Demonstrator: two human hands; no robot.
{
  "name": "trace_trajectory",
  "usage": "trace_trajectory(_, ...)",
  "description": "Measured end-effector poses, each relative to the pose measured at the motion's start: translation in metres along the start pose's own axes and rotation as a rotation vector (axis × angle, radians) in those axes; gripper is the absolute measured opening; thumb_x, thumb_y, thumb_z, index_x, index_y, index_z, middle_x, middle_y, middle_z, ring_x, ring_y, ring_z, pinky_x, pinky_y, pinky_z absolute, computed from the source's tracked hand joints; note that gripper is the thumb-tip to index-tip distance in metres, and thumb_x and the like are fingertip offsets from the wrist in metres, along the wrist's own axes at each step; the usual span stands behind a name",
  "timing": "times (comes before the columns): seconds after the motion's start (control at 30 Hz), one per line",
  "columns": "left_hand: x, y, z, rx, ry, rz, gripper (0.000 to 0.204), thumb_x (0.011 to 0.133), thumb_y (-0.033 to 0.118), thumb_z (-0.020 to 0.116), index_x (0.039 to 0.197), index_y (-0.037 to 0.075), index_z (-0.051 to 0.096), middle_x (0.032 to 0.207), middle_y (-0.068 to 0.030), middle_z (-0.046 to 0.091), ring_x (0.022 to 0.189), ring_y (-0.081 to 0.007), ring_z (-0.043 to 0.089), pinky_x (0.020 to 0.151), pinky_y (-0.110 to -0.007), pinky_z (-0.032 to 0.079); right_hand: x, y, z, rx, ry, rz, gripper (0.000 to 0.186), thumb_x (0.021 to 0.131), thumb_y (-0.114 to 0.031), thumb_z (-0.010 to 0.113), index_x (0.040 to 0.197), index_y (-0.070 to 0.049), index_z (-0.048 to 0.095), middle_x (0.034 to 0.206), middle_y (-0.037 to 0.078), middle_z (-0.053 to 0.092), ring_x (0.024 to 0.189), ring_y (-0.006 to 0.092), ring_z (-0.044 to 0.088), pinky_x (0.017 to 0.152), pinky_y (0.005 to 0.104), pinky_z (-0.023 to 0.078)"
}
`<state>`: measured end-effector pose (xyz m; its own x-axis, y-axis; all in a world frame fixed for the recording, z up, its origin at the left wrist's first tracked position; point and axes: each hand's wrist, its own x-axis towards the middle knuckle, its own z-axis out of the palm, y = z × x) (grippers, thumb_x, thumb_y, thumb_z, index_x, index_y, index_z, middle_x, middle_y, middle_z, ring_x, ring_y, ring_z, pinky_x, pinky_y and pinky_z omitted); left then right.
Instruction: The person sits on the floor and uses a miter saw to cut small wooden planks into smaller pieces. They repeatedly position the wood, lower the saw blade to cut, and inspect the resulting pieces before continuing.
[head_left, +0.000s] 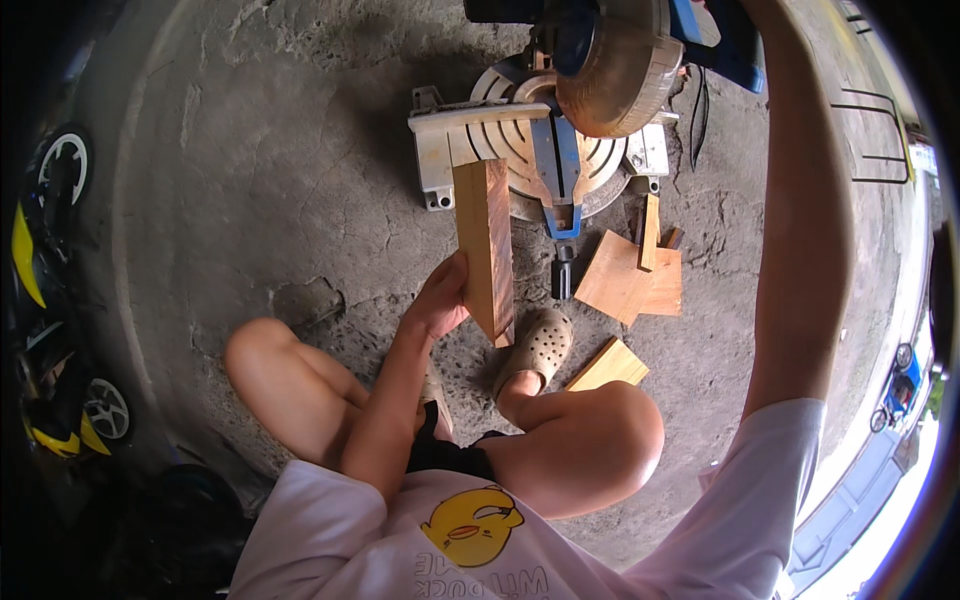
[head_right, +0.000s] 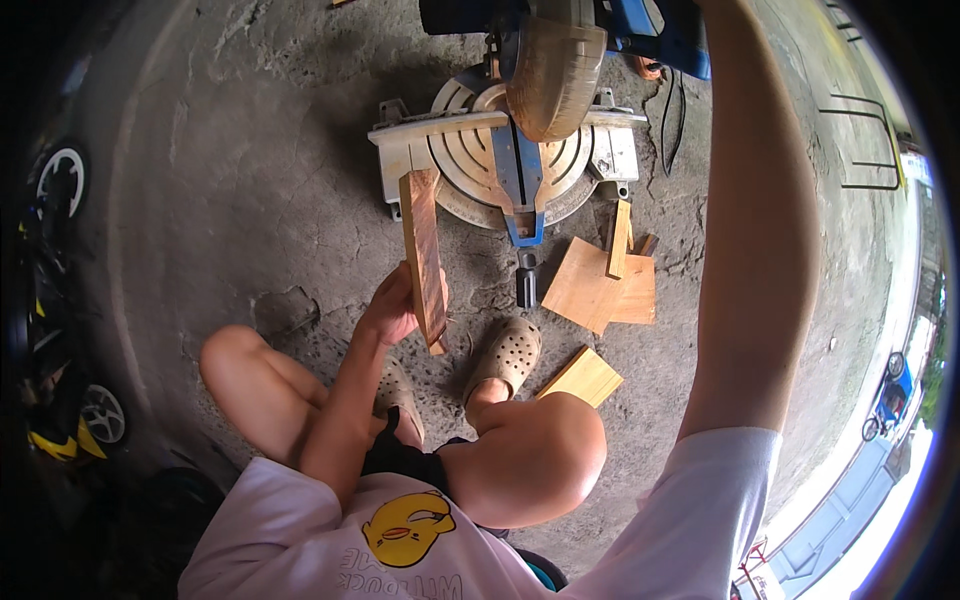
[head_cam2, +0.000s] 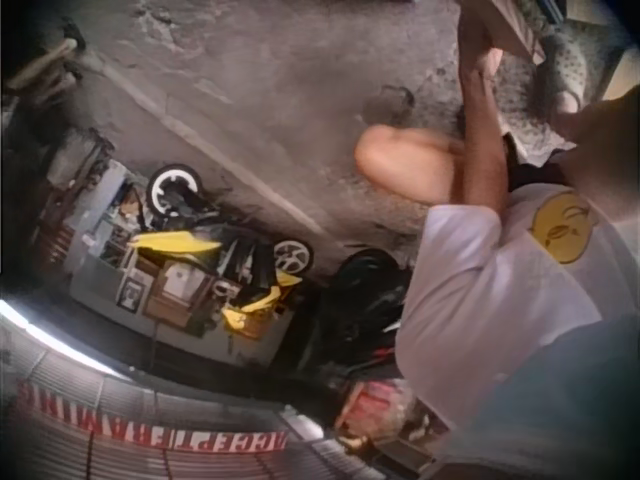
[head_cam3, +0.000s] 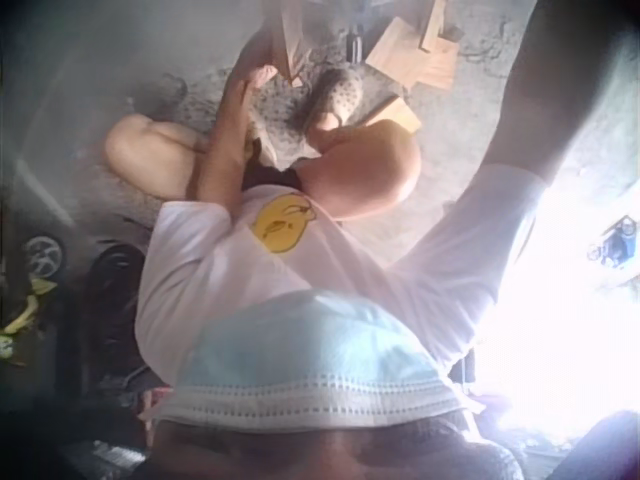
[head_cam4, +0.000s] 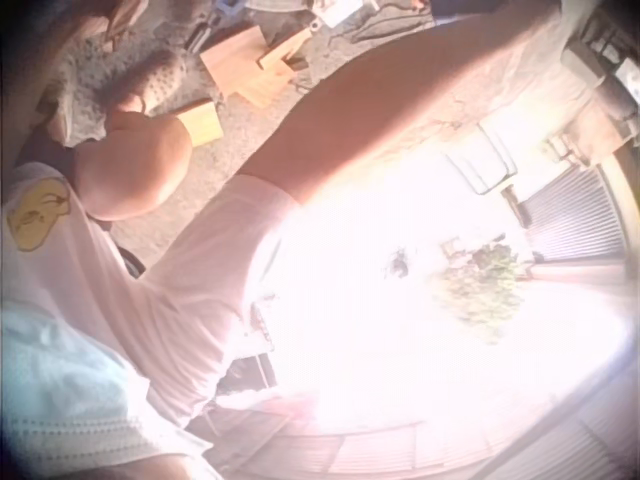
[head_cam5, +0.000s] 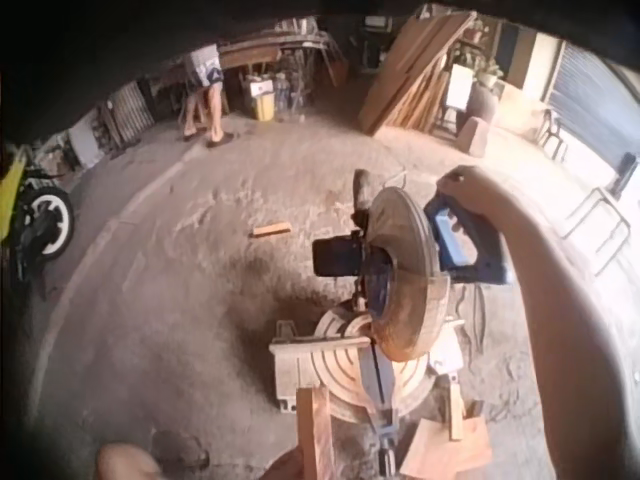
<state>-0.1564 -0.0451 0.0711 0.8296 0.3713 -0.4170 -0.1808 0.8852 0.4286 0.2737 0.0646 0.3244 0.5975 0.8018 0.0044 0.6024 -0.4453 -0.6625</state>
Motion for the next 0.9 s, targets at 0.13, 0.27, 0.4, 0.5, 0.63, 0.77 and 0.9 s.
trace_trajectory(0.13,0.001,0.009,0.022,0.117,-0.049,0.006,0.048,0.094,0.050,0.049,0.114,0.006,0.052,0.094,-0.0056,0.058,0.083,-0.0167,0.058,0.072,-0.032,0.050,0.024,0.045,-0.008,-0.304,0.423,-0.232,0.026,0.090,-0.027,0.063,0.097,-0.002,0.067,0.081,0.023,0.068,0.072,0.0304,0.068,0.066,0.0416,0.054)
trace_trajectory(0.27,-0.004,0.015,0.027,0.179,-0.032,0.010,0.050,0.095,0.050,0.047,0.117,0.005,0.050,0.095,-0.0051,0.057,0.084,-0.0156,0.058,0.074,-0.031,0.050,-0.057,0.032,-0.003,-0.003,0.681,-0.391,0.033,0.095,-0.035,0.055,0.097,-0.003,0.065,0.087,0.021,0.065,0.078,0.0312,0.061,0.070,0.0380,0.047)
trace_trajectory(0.4,-0.015,0.024,0.024,0.216,0.002,-0.002,0.053,0.094,0.051,0.046,0.119,0.004,0.048,0.099,-0.0055,0.057,0.088,-0.0154,0.058,0.077,-0.031,0.051,-0.213,0.018,0.053,0.402,0.412,-0.364,0.041,0.100,-0.035,0.052,0.073,-0.005,0.060,0.059,0.001,0.056,0.053,0.0052,0.049,0.049,0.0204,0.036)
trace_trajectory(0.5,-0.014,0.023,0.022,0.237,-0.019,-0.028,0.055,0.094,0.052,0.047,0.120,0.004,0.047,0.102,-0.0057,0.057,0.090,-0.0152,0.058,0.077,-0.031,0.051,-0.271,0.020,0.079,0.573,-0.189,-0.001,0.040,0.098,-0.037,0.054,0.084,0.000,0.060,0.063,0.000,0.054,0.058,0.0077,0.052,0.052,0.0254,0.040)
trace_trajectory(0.63,-0.010,0.022,0.040,0.255,-0.041,-0.042,0.056,0.093,0.054,0.047,0.121,0.005,0.047,0.101,-0.0053,0.056,0.089,-0.0146,0.058,0.076,-0.031,0.051,-0.274,0.030,0.102,0.610,-0.412,0.021,0.038,0.095,-0.036,0.061,0.088,0.001,0.061,0.060,0.001,0.050,0.056,0.0079,0.043,0.050,0.0278,0.036)
trace_trajectory(0.77,-0.009,0.021,0.047,0.262,-0.071,-0.055,0.057,0.093,0.055,0.047,0.122,0.005,0.047,0.100,-0.0042,0.056,0.088,-0.0128,0.057,0.075,-0.029,0.051,-0.269,0.018,0.112,0.690,-0.405,0.027,0.037,0.092,-0.035,0.065,0.086,0.001,0.061,0.060,0.002,0.050,0.056,0.0081,0.043,0.051,0.0281,0.037)
trace_trajectory(0.9,-0.004,0.020,0.052,0.299,-0.085,-0.068,0.061,0.093,0.056,0.047,0.126,0.005,0.045,0.103,-0.0032,0.056,0.090,-0.0105,0.057,0.076,-0.028,0.050,-0.279,0.026,0.116,0.709,-0.376,-0.038,0.034,0.091,-0.033,0.066,0.085,0.000,0.061,0.061,0.003,0.051,0.055,0.0088,0.044,0.051,0.0281,0.037)
